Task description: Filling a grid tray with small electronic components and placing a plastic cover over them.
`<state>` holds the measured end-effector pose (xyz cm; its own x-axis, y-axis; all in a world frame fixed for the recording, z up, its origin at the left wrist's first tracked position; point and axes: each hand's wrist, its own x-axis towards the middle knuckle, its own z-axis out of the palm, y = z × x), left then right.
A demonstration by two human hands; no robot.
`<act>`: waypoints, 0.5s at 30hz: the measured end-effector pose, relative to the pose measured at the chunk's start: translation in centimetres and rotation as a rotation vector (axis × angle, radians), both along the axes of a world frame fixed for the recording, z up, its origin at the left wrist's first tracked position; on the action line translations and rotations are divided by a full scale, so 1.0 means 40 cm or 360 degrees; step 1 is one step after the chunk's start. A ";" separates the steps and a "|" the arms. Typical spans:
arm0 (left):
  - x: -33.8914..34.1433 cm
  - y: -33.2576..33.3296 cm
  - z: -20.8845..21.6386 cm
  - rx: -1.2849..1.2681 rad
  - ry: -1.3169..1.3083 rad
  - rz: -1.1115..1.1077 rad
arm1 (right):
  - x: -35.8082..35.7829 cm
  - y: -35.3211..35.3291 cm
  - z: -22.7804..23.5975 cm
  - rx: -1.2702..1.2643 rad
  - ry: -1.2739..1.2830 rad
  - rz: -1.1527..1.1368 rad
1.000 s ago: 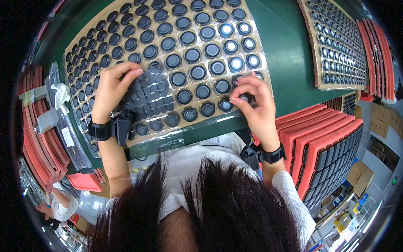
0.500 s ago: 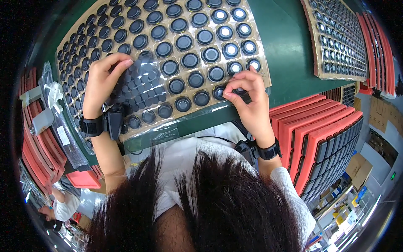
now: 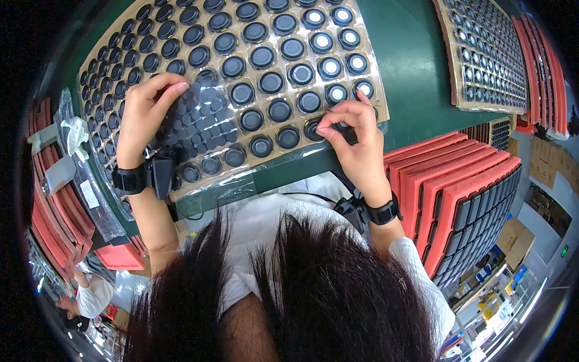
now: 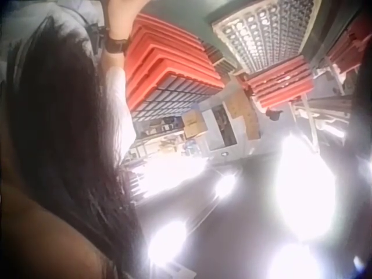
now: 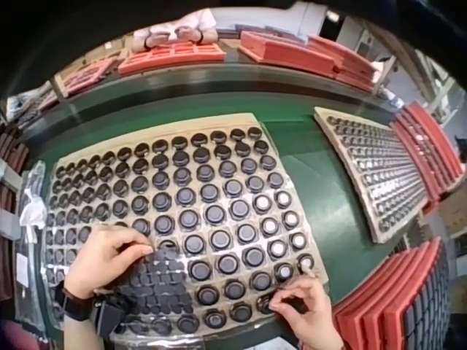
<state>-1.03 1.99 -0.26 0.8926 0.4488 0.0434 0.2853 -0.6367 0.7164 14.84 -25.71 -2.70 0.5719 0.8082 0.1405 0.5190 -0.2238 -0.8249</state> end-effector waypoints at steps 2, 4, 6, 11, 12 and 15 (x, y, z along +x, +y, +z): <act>-0.001 -0.001 0.002 0.0005 -0.0003 -0.0001 | 0.002 0.001 -0.005 -0.0003 -0.0103 0.0020; 0.000 -0.001 0.009 0.0006 0.0104 -0.0002 | 0.004 0.003 -0.009 0.0041 -0.0233 0.0021; -0.001 0.000 0.012 0.0004 0.0155 -0.0001 | 0.001 0.006 -0.005 0.0061 -0.0300 0.0024; -0.004 0.001 0.006 0.0014 0.0100 -0.0005 | -0.004 0.018 0.018 0.0221 0.0122 -0.0148; -0.004 0.001 0.003 0.0012 0.0050 -0.0003 | -0.001 0.020 0.019 0.0235 0.0148 -0.0120; -0.004 0.000 0.004 0.0020 0.0008 -0.0002 | -0.005 0.033 0.036 0.0197 0.0181 -0.0015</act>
